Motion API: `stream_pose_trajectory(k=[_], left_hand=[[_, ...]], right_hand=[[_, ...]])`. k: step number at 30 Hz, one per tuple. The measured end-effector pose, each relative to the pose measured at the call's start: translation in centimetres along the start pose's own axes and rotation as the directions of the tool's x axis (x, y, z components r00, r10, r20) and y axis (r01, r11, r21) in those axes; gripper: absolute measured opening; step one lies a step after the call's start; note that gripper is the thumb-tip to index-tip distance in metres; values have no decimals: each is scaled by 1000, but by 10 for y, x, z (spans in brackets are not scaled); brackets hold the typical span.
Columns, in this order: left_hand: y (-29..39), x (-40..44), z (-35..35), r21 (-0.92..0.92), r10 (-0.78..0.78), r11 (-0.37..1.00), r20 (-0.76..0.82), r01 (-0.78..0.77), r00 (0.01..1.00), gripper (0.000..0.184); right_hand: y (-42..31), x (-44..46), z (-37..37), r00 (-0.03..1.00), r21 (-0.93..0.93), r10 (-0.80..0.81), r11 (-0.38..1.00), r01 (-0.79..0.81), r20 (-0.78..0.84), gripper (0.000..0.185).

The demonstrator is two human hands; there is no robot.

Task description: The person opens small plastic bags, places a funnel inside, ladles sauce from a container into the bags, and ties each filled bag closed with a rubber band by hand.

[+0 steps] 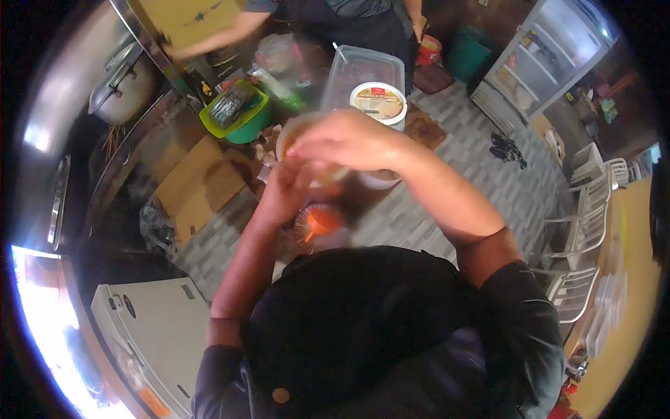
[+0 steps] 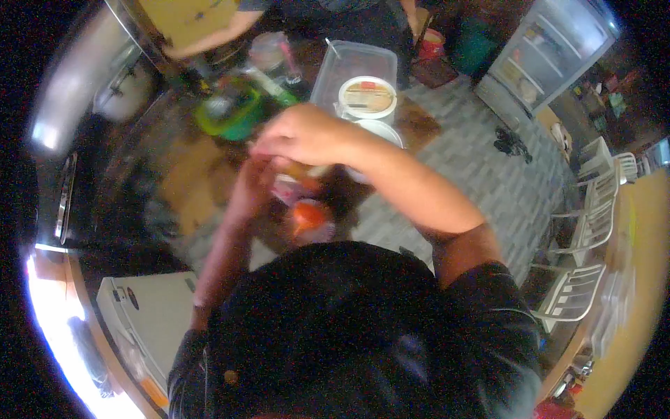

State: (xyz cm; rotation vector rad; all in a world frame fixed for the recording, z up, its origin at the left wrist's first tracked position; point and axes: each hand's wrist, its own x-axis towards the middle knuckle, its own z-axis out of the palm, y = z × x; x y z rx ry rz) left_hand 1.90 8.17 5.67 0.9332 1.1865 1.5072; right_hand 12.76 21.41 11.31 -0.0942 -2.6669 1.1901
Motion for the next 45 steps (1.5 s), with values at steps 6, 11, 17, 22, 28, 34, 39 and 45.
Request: stream_pose_trajectory(k=[6,11,17,22,28,34,39,45], left_hand=[[-10,10,-31,537,96,825,174,-177,980,29],[-9,11,-40,627,67,758,195,-177,978,25],[-15,8,-47,547,49,824,195,-151,980,31],[-24,5,-57,319,58,939,233,-132,971,30],[-23,-5,-48,42,10,999,229,-20,973,26],[-28,4,-53,282,247,928,22,-243,969,17],[-7,5,-27,69,319,948,-223,-311,921,21],[12,-1,-6,77,290,956,-397,-283,871,20]], right_hand=[[1,-10,6,997,339,68,939,-56,-25,24],[-3,-14,5,995,401,47,916,-8,-88,25],[-1,-13,9,991,449,120,890,-83,-55,25],[-11,-12,7,985,441,173,886,-144,-27,24],[-10,-4,12,981,394,191,905,-163,-34,24],[6,1,28,954,392,-56,904,173,-293,40],[28,-23,93,770,18,-17,999,38,-638,59],[35,-26,145,768,352,234,936,-12,-597,46]])
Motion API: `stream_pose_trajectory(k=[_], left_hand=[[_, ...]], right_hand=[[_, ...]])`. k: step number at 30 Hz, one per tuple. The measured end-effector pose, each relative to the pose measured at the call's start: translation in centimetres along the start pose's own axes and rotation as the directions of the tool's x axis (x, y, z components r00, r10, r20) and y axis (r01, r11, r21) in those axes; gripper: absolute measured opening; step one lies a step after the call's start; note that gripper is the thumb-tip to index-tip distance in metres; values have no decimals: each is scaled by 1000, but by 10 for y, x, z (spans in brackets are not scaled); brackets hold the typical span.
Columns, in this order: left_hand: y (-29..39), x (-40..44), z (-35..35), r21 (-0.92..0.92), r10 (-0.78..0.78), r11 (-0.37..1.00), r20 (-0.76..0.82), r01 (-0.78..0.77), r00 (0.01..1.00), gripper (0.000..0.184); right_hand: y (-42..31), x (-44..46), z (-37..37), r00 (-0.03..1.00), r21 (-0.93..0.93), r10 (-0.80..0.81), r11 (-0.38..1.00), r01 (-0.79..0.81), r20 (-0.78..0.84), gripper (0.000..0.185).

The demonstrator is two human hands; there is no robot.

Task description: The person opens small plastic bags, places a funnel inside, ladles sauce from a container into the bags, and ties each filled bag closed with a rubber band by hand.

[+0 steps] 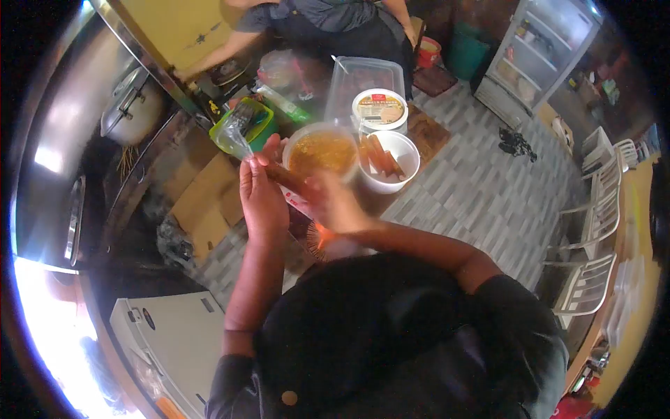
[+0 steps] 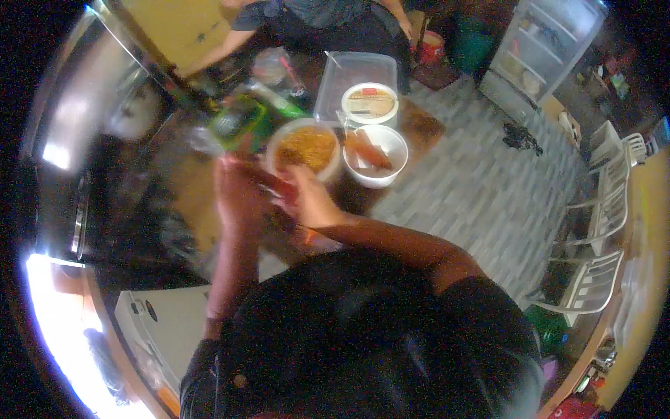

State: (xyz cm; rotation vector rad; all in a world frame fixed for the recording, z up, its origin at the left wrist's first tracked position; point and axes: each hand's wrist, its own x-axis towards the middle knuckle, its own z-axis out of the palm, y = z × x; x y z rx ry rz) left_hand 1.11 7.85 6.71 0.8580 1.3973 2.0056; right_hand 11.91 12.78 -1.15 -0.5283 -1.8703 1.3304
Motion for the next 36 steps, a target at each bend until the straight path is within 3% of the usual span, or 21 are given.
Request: stream_pose_trajectory(k=[1,2,5,7,8,11,12,14,17,19,20,22,25,26,27,29,30,32,34,35,36], left_hand=[[2,0,1,35,6,999,-12,-6,1000,20],[1,-1,-4,99,103,989,40,-106,994,20],[-1,0,-14,258,190,941,141,-221,972,19],[-5,1,-23,355,182,904,184,-238,966,19],[-11,2,-29,123,116,982,186,-140,976,18],[-12,6,-37,-260,-13,963,224,73,975,18],[-8,7,-36,-396,-73,902,257,174,964,17],[0,3,-29,-437,-83,878,263,196,961,17],[-15,7,-37,-474,-70,864,214,167,974,16],[-15,6,-35,-470,-46,875,153,114,987,20],[-14,4,-33,-301,-19,953,51,33,999,17],[-12,3,-31,-113,26,993,-46,-31,999,17],[-19,3,-35,-56,111,992,12,-111,994,17],[-22,3,-40,-147,42,988,40,-35,998,17],[-23,3,-40,-192,6,981,56,5,998,17],[-24,3,-40,-383,-15,920,169,80,985,17],[-24,3,-40,-517,15,847,260,126,966,18],[-27,1,-41,-491,-12,864,206,114,978,18],[-28,0,-39,-464,-35,880,151,102,988,18],[-28,-2,-37,-276,48,961,63,-29,997,18],[-29,-3,-35,-173,98,981,27,-92,995,18]], right_hand=[[-3,-1,0,986,172,167,971,-165,3,42],[-6,0,-3,986,172,168,971,-165,1,42],[-8,0,-16,992,-73,119,990,-123,-51,42],[-3,2,-18,991,363,128,923,-128,24,40],[-2,0,-20,991,363,130,923,-131,27,40],[-4,-4,-28,912,558,245,729,-396,328,42],[-2,-4,-31,916,476,2,853,-211,402,42],[4,-6,-30,842,408,-225,913,6,491,42],[2,-11,-26,810,390,-122,910,-138,573,48],[-18,-11,-29,820,539,281,640,-548,499,46],[-13,-11,-27,817,536,284,640,-551,502,46],[-2,-12,-18,952,485,87,845,-227,294,45],[3,-21,-14,914,587,278,703,-403,294,41],[6,-22,-17,915,587,280,703,-401,290,41],[11,-22,-24,930,432,90,866,-250,358,41],[18,-24,-27,887,275,-80,960,-55,454,40],[15,-23,-26,810,536,58,722,-437,584,41],[9,-22,-28,676,625,107,297,-722,729,44],[-17,-18,-29,730,484,293,590,-646,618,43],[-21,-18,-27,747,408,346,670,-621,568,43],[-15,-21,-16,893,495,280,754,-433,353,40]])
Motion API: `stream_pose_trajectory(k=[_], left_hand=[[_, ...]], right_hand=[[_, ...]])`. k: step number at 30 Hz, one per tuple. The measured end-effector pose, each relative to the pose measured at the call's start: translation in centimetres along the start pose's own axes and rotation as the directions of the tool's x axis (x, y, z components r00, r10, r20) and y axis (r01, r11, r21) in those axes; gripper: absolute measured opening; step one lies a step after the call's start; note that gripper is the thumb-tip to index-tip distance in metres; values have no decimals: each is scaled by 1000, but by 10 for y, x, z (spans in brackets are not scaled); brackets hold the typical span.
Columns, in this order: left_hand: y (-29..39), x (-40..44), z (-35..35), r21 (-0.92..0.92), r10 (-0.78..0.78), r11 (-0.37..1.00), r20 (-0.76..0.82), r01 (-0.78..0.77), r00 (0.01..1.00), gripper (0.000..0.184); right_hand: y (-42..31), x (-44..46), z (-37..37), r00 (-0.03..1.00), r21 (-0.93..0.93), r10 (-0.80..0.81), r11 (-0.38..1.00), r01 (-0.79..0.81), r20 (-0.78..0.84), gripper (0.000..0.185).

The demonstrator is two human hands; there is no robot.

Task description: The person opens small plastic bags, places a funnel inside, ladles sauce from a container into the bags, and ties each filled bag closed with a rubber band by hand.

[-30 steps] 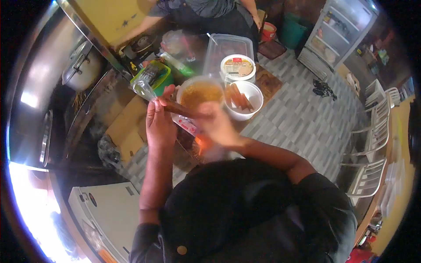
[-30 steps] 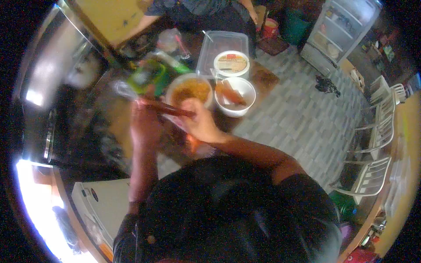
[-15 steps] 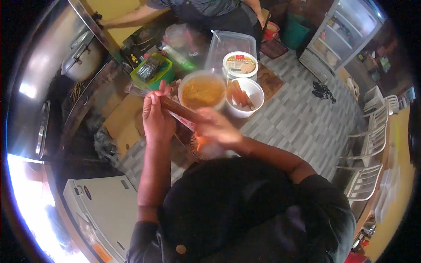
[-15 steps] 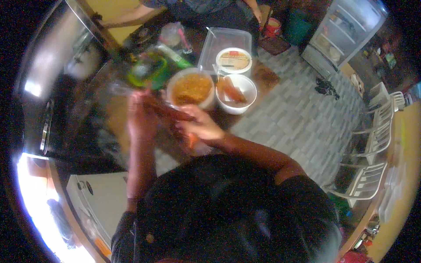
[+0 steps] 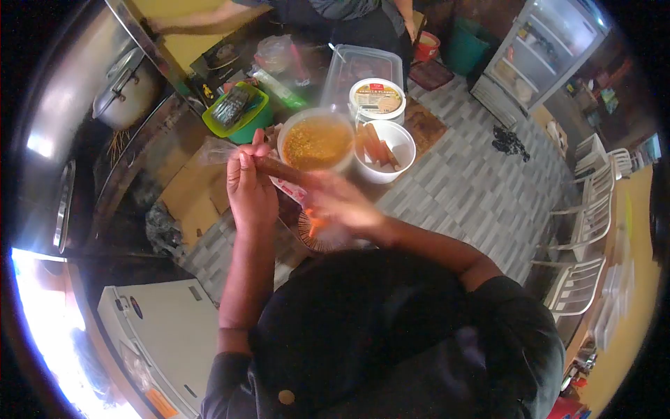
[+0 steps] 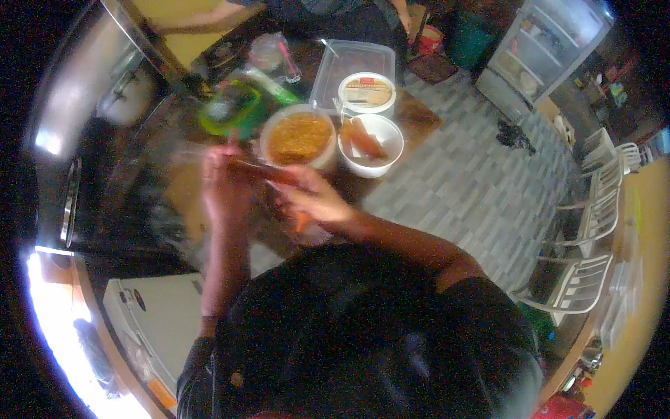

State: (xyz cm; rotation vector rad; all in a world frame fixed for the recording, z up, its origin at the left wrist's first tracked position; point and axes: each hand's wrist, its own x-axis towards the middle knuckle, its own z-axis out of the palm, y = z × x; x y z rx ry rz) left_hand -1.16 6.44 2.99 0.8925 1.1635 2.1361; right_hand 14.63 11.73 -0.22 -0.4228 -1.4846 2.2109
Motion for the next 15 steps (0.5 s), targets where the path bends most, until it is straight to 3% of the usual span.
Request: stream_pose_trajectory(k=[1,2,4,5,6,7,8,9,11,12,13,14,15], left_hand=[[-1,-1,1,110,55,993,-27,-52,998,18],[-5,-2,1,48,69,997,-48,-67,996,18],[-6,-3,2,-14,81,996,-70,-83,994,18],[-4,-4,3,-185,-6,983,-72,-8,997,17],[-2,-5,3,-350,-91,935,-60,65,994,17],[0,-6,1,-351,-91,934,-62,64,994,17],[4,-6,-2,-385,-112,918,-6,101,994,17],[5,-6,-4,-416,-130,899,50,139,990,16],[2,-6,-9,-432,-117,888,115,155,986,15],[2,-5,-9,-446,-101,878,181,173,978,14],[2,-7,-8,-446,-102,878,182,175,978,14],[2,-9,-6,-384,-150,907,86,171,985,14],[3,-12,-4,-320,-189,931,-14,175,982,15]], right_hand=[[11,3,3,964,-38,-222,975,219,-145,37],[19,8,1,965,-39,-220,975,217,-145,37],[24,13,-2,883,-133,-438,898,420,-172,34],[26,13,-5,844,-166,-506,861,481,-176,33],[17,7,-8,950,-45,-269,963,265,-161,29],[10,1,-10,993,70,-16,997,24,-115,28],[6,-3,-10,993,69,-14,997,22,-114,28],[3,-6,-10,991,225,132,966,-124,-19,29],[4,-6,-13,961,360,260,891,-277,96,31],[5,-2,-16,929,294,342,882,-368,138,34],[8,-1,-15,910,261,383,873,-412,155,35],[11,1,-14,889,226,424,862,-454,172,37],[11,0,-7,911,316,391,854,-413,132,39]])
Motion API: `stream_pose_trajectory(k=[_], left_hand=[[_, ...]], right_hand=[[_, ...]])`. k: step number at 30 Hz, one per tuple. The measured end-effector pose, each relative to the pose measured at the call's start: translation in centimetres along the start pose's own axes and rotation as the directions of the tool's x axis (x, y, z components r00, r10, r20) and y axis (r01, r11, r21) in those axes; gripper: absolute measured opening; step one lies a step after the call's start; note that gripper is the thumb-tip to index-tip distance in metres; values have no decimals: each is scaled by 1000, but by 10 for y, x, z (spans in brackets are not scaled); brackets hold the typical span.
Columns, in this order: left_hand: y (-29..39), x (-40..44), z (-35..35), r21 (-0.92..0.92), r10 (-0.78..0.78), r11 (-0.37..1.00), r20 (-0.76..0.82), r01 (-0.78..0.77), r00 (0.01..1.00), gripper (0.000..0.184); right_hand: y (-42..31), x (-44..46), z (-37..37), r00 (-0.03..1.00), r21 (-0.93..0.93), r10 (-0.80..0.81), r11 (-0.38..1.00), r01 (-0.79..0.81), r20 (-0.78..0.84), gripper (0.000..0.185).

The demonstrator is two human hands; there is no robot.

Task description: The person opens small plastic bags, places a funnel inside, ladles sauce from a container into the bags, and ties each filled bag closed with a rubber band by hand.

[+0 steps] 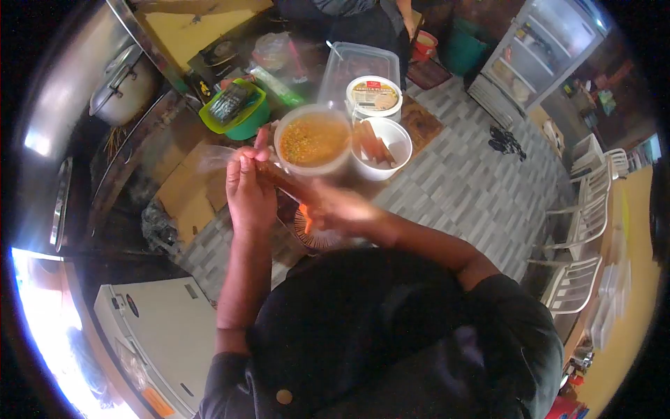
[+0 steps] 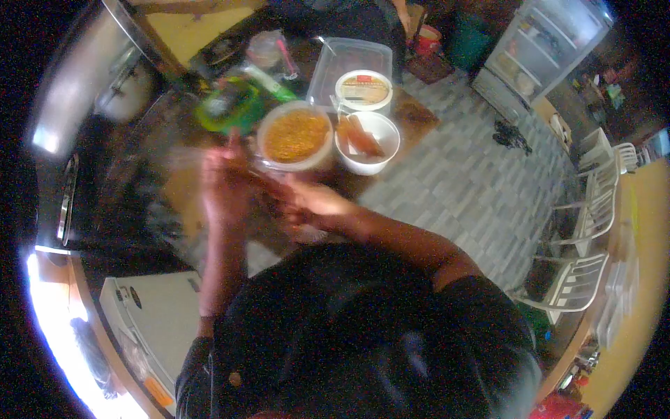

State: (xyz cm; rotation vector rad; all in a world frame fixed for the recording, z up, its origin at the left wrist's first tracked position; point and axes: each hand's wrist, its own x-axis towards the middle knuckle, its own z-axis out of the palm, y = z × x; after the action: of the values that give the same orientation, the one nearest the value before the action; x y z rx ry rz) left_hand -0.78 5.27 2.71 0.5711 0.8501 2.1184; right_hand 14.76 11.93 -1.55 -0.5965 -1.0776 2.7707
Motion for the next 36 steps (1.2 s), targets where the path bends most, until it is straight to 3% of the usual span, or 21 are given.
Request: stream_pose_trajectory(k=[1,2,4,5,7,10,11,12,13,14,15,16,18,20,21,24,26,27,31,34,36], left_hand=[[-3,-1,-5,-2,-3,1000,1,3,1000,15],[-10,-1,-13,300,102,947,60,-115,993,15],[-6,-6,-5,563,182,792,149,-235,972,16],[-3,-9,1,381,114,906,208,-187,972,17],[1,-12,6,186,57,976,280,-113,958,18],[-2,-13,-4,149,-44,989,368,-12,929,18],[-4,-13,-8,250,-72,968,275,1,959,18],[-4,-15,-9,299,-83,954,227,12,970,17],[-5,-17,-8,347,-94,938,177,27,980,17],[-6,-21,-4,427,-87,903,83,44,993,14],[-6,-22,-3,465,-80,884,36,54,996,13],[-7,-23,-3,501,-72,863,-10,67,997,12],[-6,-22,-8,787,-260,585,-45,194,965,12],[-31,-21,-42,716,-78,697,127,-37,989,13],[-20,-27,-36,686,-230,722,114,90,967,13],[-26,-29,-30,473,-224,853,-50,221,973,10],[-10,-28,-31,892,-187,431,240,-140,953,9],[-8,-28,-36,905,-210,369,303,-212,930,8],[-9,-32,-42,909,-305,412,208,-68,930,8],[-5,-38,-39,690,-347,689,48,220,936,6],[5,-44,-37,396,-401,859,128,324,907,5]], right_hand=[[2,0,3,998,86,-46,995,49,-31,41],[2,0,-1,998,87,-46,995,49,-34,41],[6,6,-17,990,-90,-93,991,102,103,50],[9,9,-24,990,-90,-93,991,103,103,50],[17,17,-39,945,-431,-208,850,303,254,43],[17,20,-45,826,-736,-234,375,563,512,35],[14,19,-45,827,-737,-235,376,561,510,35],[-3,9,-24,974,-781,-106,583,222,198,31],[-13,3,-12,990,-687,91,712,-143,-111,27],[-13,1,-13,989,-687,91,713,-144,-113,27],[-12,-3,-15,937,-905,-350,399,146,-4,27],[-19,-11,-4,710,-960,-660,-60,275,245,28],[-35,-27,21,681,-919,-657,-47,392,324,28],[-39,-27,40,536,-672,-406,-423,607,740,31],[-39,-24,42,539,-676,-409,-426,601,736,31],[-45,-15,46,645,-700,-359,-589,404,674,37],[-51,-11,46,874,-795,-230,-556,242,427,37],[-52,-10,47,808,-801,-324,-532,274,492,27],[-65,-13,46,844,-757,-154,-544,361,514,23],[-65,-5,38,887,-860,-169,-376,345,430,13],[-64,3,28,939,-949,-188,79,306,288,16]])
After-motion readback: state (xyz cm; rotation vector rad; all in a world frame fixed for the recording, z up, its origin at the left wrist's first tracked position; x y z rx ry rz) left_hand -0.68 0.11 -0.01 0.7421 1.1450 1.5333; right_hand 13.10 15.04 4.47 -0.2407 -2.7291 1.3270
